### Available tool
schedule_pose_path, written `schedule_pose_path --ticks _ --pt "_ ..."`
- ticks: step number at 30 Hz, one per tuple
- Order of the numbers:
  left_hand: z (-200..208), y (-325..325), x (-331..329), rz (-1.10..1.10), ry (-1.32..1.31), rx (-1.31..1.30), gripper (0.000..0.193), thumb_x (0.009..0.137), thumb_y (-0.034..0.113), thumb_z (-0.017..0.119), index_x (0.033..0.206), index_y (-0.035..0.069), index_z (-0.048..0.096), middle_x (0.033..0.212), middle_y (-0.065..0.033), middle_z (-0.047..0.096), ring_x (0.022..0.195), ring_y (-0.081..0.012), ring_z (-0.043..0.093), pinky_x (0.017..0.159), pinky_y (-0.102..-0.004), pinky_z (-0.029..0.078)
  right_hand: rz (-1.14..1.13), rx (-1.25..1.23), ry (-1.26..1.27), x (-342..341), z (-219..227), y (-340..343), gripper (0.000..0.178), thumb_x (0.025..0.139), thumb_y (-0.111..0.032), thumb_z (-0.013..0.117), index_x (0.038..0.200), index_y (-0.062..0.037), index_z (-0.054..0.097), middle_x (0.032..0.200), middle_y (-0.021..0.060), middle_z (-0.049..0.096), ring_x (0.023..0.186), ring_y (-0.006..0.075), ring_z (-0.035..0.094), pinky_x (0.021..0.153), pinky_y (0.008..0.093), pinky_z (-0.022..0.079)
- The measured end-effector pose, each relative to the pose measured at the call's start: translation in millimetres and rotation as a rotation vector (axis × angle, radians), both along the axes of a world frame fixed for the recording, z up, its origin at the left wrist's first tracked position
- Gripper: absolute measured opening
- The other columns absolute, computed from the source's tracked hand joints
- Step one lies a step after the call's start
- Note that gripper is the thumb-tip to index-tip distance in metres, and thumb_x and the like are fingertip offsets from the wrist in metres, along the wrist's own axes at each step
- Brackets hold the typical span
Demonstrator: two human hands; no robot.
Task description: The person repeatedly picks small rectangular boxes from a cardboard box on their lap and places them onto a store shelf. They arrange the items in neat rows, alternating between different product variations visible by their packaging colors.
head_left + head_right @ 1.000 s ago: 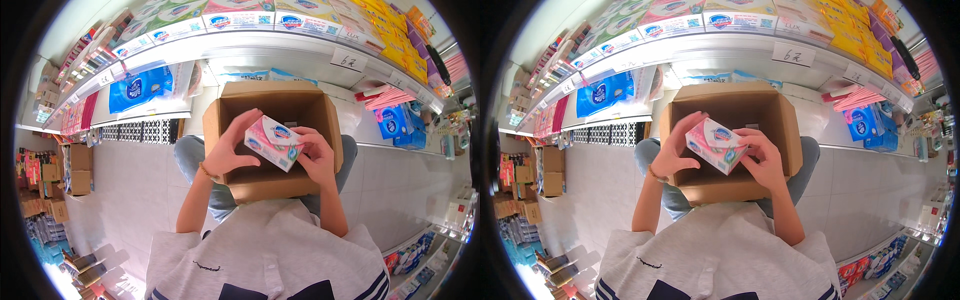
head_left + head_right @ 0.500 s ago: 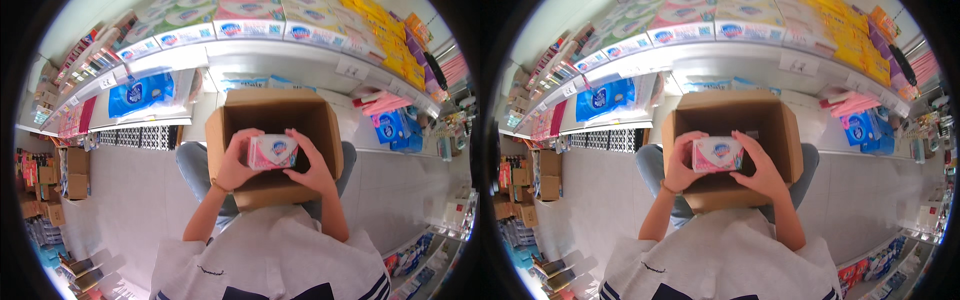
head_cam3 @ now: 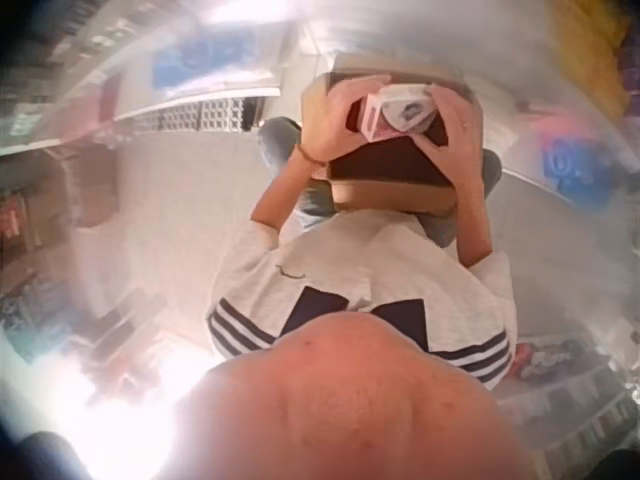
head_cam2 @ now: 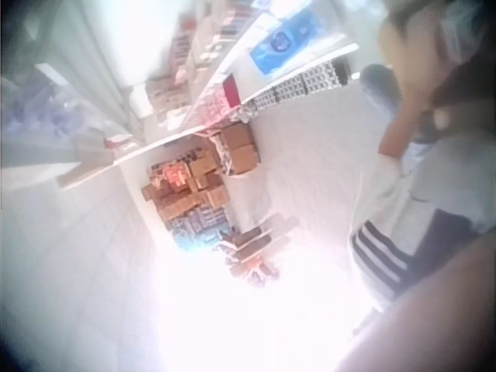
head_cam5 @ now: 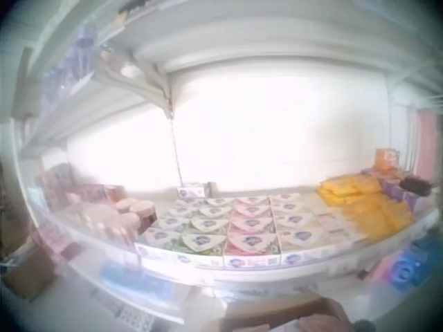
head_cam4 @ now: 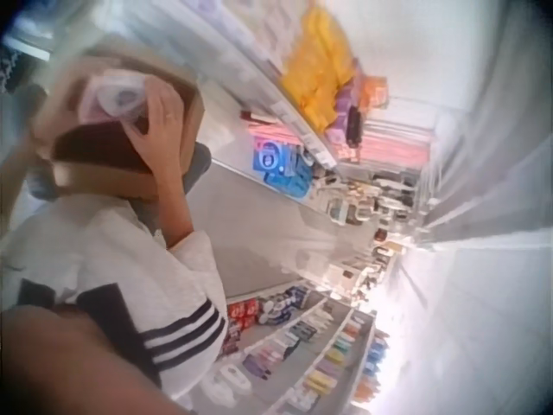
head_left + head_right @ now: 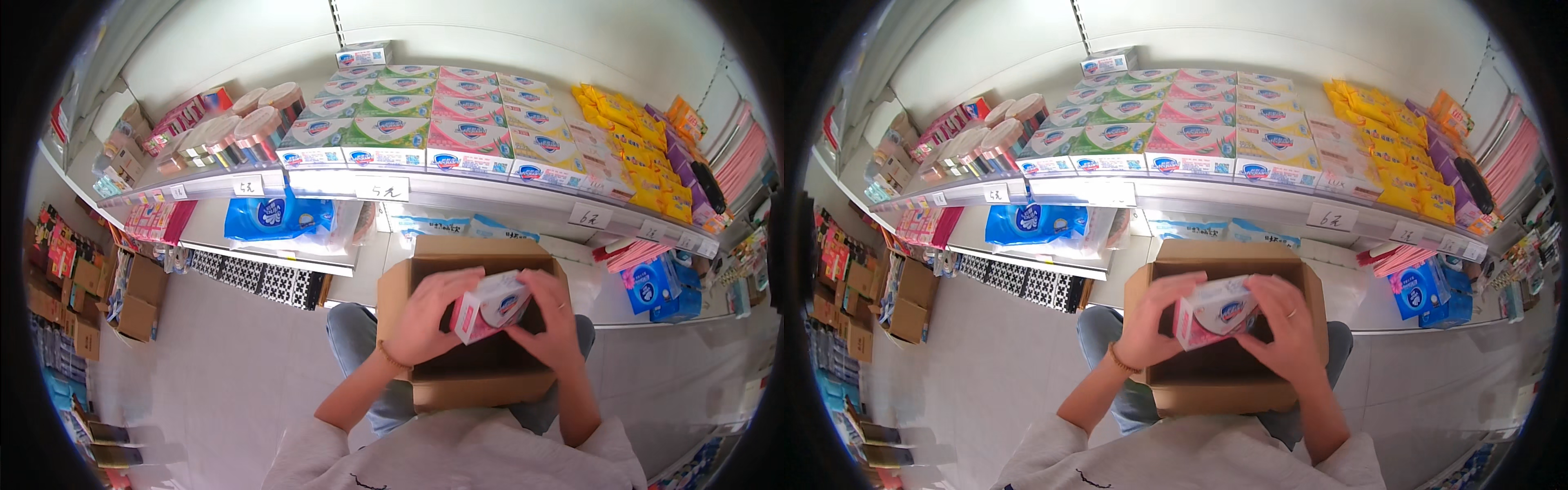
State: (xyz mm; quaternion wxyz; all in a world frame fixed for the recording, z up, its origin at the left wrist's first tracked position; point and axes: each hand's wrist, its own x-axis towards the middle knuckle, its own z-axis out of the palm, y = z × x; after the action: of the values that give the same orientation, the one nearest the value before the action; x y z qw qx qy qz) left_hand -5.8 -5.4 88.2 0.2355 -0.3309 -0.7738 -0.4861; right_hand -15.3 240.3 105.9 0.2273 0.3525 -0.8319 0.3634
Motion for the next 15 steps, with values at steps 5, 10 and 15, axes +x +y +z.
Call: schedule_pose_path --ticks 5,10,15 --pt "51.4 -7.8 -39.6 0.303 0.153 0.023 0.093 0.068 0.004 0.086 0.149 0.001 0.04 0.149 -0.0208 0.048 0.134 -0.0402 0.049 0.111 -0.0459 0.039 -0.048 -0.039 0.341 -37.2 64.5 -14.1 0.08 0.065 0.001 0.086 0.139 -0.0023 0.053 0.131 0.0172 0.063 0.121 0.0376 0.059 0.105 0.0475 0.046" --pt "90.7 -29.9 -87.2 0.731 0.442 -0.263 0.089 0.081 0.033 0.08 0.153 0.002 0.037 0.146 -0.0179 0.049 0.136 -0.0382 0.045 0.117 -0.0593 0.024 -0.132 -0.073 0.439 -83.0 110.5 -39.2 0.08 0.067 0.003 0.083 0.141 -0.0042 0.053 0.132 0.0149 0.062 0.123 0.0354 0.056 0.106 0.0465 0.045" --pt "73.3 -20.6 -110.2 0.818 0.39 -0.37 0.072 0.089 0.045 0.071 0.146 0.009 0.048 0.144 -0.0107 0.052 0.139 -0.0326 0.044 0.12 -0.0618 0.014 -0.2 -0.069 0.403 -115.5 115.1 -42.1 0.08 0.068 0.002 0.082 0.143 -0.0096 0.055 0.133 0.0125 0.061 0.125 0.0351 0.053 0.105 0.0456 0.046"
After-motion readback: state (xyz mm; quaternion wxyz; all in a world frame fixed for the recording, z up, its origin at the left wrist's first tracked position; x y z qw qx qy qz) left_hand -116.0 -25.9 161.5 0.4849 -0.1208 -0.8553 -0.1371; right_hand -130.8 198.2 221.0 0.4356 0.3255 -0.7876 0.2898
